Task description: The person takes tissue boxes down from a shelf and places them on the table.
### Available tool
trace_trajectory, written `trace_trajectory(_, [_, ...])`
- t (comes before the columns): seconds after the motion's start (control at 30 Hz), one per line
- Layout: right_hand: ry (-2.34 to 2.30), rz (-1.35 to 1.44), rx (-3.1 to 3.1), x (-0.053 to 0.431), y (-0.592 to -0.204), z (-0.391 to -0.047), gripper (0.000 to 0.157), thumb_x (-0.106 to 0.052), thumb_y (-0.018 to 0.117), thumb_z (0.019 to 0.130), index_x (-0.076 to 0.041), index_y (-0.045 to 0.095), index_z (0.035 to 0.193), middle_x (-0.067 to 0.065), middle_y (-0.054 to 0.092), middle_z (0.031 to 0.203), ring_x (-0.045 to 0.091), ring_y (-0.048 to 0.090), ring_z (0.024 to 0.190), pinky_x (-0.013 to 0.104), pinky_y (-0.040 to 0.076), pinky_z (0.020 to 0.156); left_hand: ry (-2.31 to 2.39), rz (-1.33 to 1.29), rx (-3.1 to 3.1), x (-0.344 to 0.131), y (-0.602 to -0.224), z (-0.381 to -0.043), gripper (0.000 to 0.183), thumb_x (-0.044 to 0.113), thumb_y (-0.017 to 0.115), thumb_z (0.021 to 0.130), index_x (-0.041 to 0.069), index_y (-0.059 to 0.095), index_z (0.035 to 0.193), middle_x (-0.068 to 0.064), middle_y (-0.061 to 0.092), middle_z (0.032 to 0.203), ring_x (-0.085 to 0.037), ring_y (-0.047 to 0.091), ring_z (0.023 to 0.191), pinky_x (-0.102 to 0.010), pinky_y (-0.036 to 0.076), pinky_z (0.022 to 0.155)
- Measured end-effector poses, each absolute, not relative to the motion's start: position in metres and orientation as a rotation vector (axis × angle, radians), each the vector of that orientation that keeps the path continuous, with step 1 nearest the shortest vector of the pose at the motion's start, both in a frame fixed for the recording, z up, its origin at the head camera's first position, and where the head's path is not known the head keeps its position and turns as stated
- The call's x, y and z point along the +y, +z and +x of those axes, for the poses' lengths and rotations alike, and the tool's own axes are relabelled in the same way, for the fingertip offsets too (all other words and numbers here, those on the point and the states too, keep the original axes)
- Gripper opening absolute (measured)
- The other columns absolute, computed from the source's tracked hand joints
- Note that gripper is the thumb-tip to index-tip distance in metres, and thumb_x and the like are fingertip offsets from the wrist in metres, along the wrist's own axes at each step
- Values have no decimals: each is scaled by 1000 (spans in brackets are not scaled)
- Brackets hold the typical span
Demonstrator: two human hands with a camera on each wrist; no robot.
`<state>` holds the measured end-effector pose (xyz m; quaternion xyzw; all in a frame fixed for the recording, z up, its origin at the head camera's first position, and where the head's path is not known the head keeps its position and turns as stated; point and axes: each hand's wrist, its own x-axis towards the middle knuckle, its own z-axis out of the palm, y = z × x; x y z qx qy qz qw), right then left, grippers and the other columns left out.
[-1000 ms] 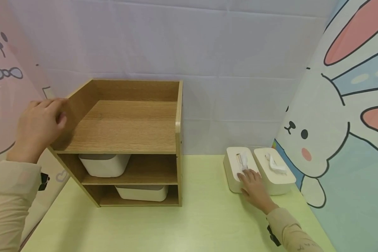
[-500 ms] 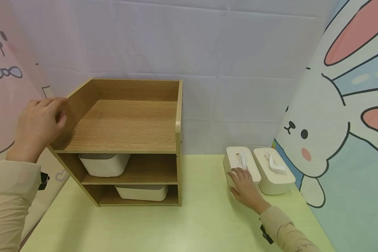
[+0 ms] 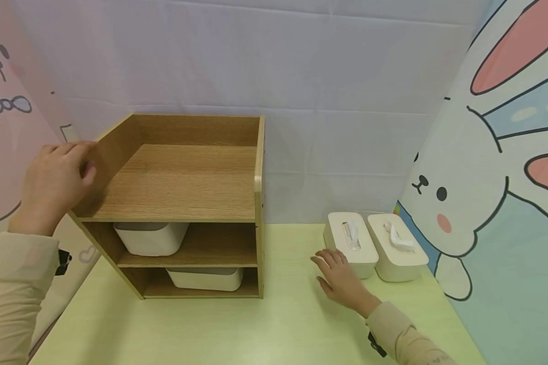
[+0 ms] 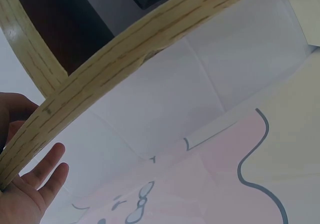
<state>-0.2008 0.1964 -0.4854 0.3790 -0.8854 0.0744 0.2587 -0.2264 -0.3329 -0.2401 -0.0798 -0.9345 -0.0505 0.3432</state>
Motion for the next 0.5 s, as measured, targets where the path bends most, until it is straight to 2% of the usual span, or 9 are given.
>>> trace_trajectory(0.17, [162, 1112, -2366, 180, -478, -193, 43, -19, 60, 79, -4, 53, 118, 13, 55, 115, 33, 50, 110, 53, 41, 93, -134, -213, -2415, -333, -240, -226, 36, 5, 50, 81, -2, 54, 116, -30, 56, 113, -48, 44, 99, -57, 34, 88])
trace_trajectory(0.37, [141, 1200, -2359, 157, -472, -179, 50, -16, 67, 73, -7, 51, 120, 10, 53, 119, 30, 49, 114, 52, 40, 96, -148, -210, -2411, -332, -240, -225, 36, 5, 49, 80, -1, 55, 115, -29, 56, 113, -49, 43, 98, -57, 35, 87])
trace_trajectory(0.5, [155, 1271, -2335, 142, -471, -171, 49, -16, 66, 74, -10, 51, 120, 9, 53, 120, 29, 49, 115, 50, 40, 97, -153, -200, -2422, -332, -239, -225, 36, 6, 49, 80, -1, 55, 115, -29, 56, 113, -48, 43, 98, -57, 35, 86])
